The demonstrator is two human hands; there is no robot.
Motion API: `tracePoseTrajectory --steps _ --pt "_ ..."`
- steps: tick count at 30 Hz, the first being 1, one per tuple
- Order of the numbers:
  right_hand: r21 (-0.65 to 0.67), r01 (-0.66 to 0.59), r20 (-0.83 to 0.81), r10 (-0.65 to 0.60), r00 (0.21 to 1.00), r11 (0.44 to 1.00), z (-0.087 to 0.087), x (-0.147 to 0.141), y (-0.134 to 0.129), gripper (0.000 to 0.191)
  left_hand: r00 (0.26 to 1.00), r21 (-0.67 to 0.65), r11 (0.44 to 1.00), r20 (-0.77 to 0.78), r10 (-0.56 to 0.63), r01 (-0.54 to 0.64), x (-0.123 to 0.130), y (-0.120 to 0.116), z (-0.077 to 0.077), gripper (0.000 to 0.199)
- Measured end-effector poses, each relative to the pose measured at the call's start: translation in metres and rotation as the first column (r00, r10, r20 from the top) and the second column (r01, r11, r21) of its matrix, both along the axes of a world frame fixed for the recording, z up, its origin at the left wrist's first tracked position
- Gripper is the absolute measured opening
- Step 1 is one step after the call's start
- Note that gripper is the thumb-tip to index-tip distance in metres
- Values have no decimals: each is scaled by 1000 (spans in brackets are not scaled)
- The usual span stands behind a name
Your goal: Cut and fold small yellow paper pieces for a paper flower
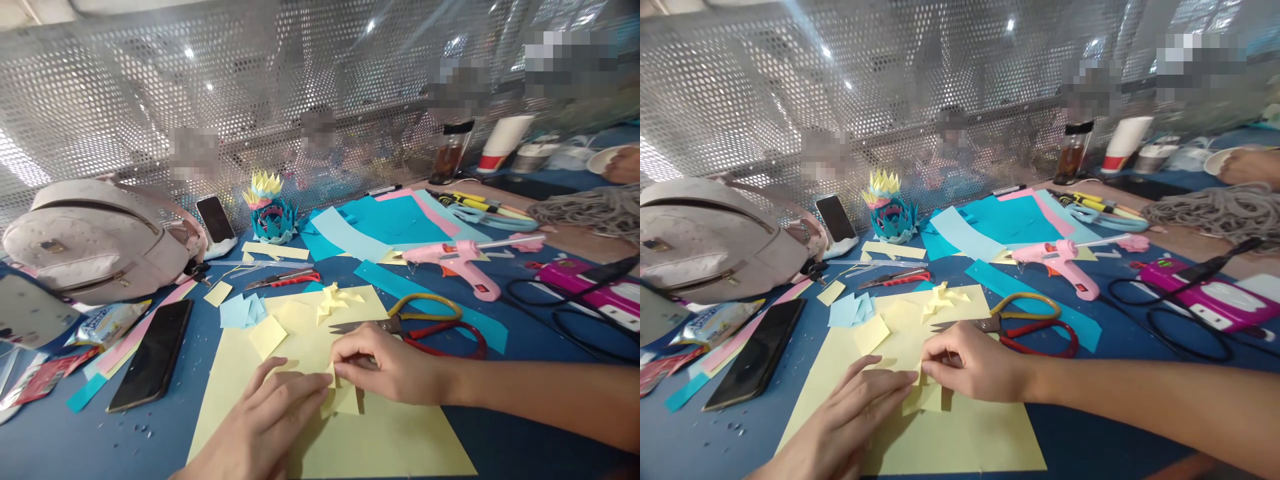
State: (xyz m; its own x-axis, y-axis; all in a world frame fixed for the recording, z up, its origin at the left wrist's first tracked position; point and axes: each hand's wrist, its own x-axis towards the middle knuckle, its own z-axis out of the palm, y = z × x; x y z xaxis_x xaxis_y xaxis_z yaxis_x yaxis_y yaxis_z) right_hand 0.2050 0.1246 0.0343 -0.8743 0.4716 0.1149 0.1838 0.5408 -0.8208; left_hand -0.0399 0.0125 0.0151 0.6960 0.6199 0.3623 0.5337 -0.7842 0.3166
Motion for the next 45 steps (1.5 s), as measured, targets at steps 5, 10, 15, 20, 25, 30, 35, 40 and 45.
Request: tracePoseTrajectory --steps 5,10,15,20,25,30,35,40,45 --pt "-65 8 18 -7 1000 998 2 0 -2 25 999 13 999 -19 -48 48 -1 3 0 47" --pt "-81 -23 23 25 999 996 5 -1 -2 25 995 -19 995 -26 -96 96 -1 4 -1 48" --pt "-92 -57 6 58 998 994 3 0 -1 27 992 -32 992 -14 -122 121 0 3 -4 52" --pt "-137 -38 21 41 999 990 -1 -1 -3 22 996 -83 992 15 -92 93 4 -2 -1 51" --pt "-43 -41 13 42 999 998 -1 -2 -4 24 990 40 989 -10 -143 143 6 2 1 45" --pt "-50 -30 34 32 999 998 1 -1 -6 23 978 34 981 -90 -187 190 3 4 2 44" --pt "-96 -36 49 41 998 995 4 -1 -5 29 979 -44 980 -56 -197 194 1 3 2 50" --pt "-207 17 -19 -21 1000 978 6 -2 -4 33 987 -109 981 13 -163 163 -4 5 3 52" --pt "-99 22 -16 -24 1000 995 5 -2 -6 33 985 -136 976 28 -168 170 -6 4 2 52"
